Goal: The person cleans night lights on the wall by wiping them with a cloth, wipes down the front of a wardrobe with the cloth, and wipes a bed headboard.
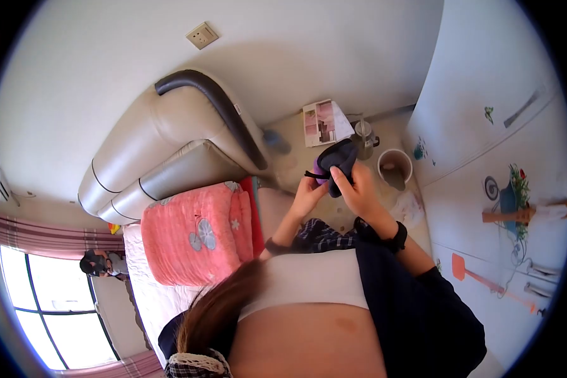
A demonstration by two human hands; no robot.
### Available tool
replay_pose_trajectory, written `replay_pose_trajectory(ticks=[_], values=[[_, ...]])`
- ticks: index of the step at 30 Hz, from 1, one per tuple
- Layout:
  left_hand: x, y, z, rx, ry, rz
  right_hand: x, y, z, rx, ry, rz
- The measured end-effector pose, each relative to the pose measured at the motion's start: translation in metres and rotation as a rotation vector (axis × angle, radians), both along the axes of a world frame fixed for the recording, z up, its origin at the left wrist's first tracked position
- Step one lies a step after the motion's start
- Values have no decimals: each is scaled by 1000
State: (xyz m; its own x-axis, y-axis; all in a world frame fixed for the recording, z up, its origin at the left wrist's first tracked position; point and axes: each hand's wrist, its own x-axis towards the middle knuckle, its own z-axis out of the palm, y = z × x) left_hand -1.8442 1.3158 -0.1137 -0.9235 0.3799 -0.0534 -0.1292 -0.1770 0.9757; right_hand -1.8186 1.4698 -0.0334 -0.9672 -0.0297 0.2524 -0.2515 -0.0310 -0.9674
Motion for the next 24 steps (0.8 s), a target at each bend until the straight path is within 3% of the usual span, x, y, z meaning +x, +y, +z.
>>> replay_pose_trajectory(ticks=[6, 9, 10, 13, 16, 18, 20, 21, 23, 24], values=[[-55, -25, -12, -172, -35, 32, -53, -24, 4, 176, 92, -112], [-86, -45, -3, -109, -91, -46, -85, -48, 10, 190, 63, -85], [-96, -41, -4, 82, 5, 86, -101, -56, 12, 183, 42, -66], [-136, -78, 4, 63, 2, 106, -151, -96, 16, 185, 118, -41], [-189, -127, -32, -13, -19, 117, -211, -147, 12, 227, 140, -33], [-207, -158, -12, -125, 7, 349, -254, -184, 9, 188, 27, -9], [-234, -189, -20, -23, 90, 523, -297, -225, -5, 249, 18, -49], [-242, -207, -13, -99, 90, 584, -313, -246, -6, 210, 32, -12], [-256, -232, -9, -123, 47, 678, -344, -279, -29, 468, 40, -33], [-260, -242, -15, -231, 31, 670, -349, -290, -38, 413, 44, -39]])
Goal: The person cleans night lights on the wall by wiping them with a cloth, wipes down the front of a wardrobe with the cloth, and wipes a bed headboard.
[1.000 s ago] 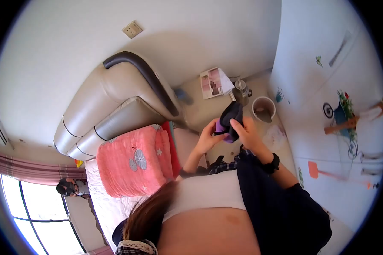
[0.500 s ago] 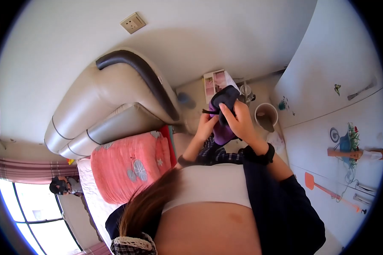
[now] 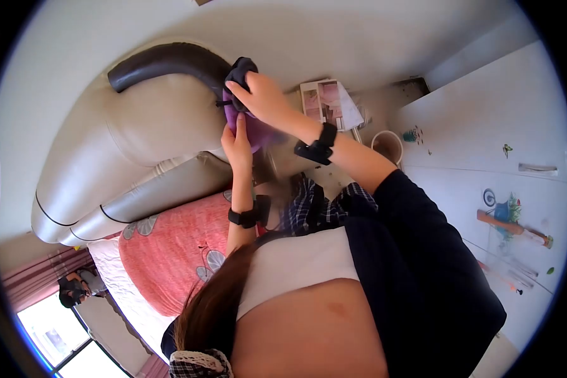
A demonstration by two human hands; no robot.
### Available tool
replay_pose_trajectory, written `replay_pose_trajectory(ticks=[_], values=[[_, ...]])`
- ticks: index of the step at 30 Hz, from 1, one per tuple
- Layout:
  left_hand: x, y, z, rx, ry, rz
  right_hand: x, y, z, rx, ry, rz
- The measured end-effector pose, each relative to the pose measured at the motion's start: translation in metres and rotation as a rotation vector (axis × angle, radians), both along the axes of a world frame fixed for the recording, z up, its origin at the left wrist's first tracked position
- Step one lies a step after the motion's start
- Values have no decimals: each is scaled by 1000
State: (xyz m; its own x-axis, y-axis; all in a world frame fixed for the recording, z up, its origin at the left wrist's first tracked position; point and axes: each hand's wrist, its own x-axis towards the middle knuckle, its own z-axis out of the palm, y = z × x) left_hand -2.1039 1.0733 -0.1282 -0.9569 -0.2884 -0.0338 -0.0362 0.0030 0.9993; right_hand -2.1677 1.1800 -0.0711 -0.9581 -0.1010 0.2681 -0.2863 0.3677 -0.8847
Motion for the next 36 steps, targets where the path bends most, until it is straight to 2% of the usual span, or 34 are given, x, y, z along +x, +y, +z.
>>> replay_pose_trajectory(ticks=[2, 5, 6, 9, 10, 13, 16, 17, 19, 20, 23, 25, 27, 29, 31, 32, 36], values=[[-5, -19, -13, -198, -96, -15, -8, -18, -14, -119, 17, -15], [-1, -21, -29, -459, -194, -56, 11, -24, -26, 20, 54, -104], [2, -18, -38, -413, -238, -65, 17, -24, -45, 136, 5, -106], [14, -16, -72, -472, -295, -66, 31, -21, -85, 79, 80, -69], [18, -21, -79, -579, -336, -131, 36, -18, -108, 104, -69, -65], [24, -36, -75, -681, -415, -163, 52, -12, -146, 97, -209, -56], [36, -47, -71, -768, -354, -220, 53, -6, -138, 63, -192, -8], [34, -47, -63, -791, -328, -222, 50, -7, -116, -11, -183, -4], [21, -37, -22, -745, -47, 18, 37, -8, -38, -156, -167, 8], [16, -32, 1, -717, 89, 133, 27, -11, -11, -84, -84, -16], [-14, -23, 44, -745, 65, 246, -7, -31, 28, 213, 106, -54], [-27, -21, 41, -856, 3, 172, -13, -38, 25, 377, 241, -64], [-24, -21, 17, -991, -88, 81, -14, -46, 4, 483, 409, -81], [-9, -19, 9, -897, -146, 5, 3, -44, -10, 578, 360, -13], [1, -22, -14, -907, -136, -11, 14, -45, -29, 609, 310, 21], [3, -23, -21, -912, -128, -15, 18, -46, -37, 556, 347, 6], [11, -25, -41, -872, -167, -99, 33, -53, -57, 621, 205, -16]])
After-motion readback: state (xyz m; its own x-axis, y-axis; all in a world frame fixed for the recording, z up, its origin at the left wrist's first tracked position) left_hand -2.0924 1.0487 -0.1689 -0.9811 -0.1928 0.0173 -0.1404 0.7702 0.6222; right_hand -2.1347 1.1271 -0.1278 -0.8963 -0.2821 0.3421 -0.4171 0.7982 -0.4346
